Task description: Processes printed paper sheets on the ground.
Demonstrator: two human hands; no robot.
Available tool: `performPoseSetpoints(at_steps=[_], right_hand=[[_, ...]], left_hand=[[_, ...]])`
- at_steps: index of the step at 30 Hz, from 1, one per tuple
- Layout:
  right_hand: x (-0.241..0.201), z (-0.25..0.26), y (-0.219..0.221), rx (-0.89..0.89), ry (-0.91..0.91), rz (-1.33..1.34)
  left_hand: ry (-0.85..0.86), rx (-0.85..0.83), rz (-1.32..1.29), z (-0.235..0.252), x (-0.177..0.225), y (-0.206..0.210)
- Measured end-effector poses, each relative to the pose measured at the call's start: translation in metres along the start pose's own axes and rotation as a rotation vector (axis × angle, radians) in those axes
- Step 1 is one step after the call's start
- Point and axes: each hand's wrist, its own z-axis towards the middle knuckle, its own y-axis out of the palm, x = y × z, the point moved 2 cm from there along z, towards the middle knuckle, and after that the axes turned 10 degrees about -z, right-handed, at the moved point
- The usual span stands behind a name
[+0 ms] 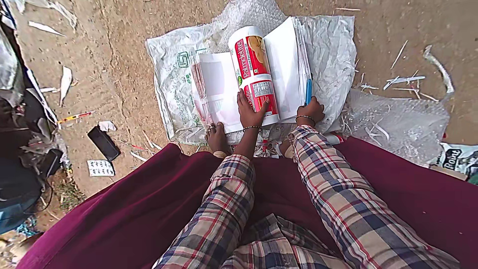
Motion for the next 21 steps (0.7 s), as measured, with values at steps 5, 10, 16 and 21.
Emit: performPoseSetpoints(at_steps=[5,10,16,21], right_hand=[[0.004,-0.002,0.000,0.045,-0.080,0.028],[0.007,0.001,0.008,0.060,-0.098,0.258],[-0.024,-0.004,-0.016,0.133,-0.414,0.681],[-0.081,-0.010,-0.028,0.088,-0.683,0.560]], left_hand=[[0.002,0.003,0.052,-0.002,0.003,-0.001],[0.539,-0.143,0.609,-0.008,0.028,0.013],[0.591,-0.026,0.494,-0.005,0.022,0.015],[0.684,-0.137,0.491,-0.003,0.019,0.012]])
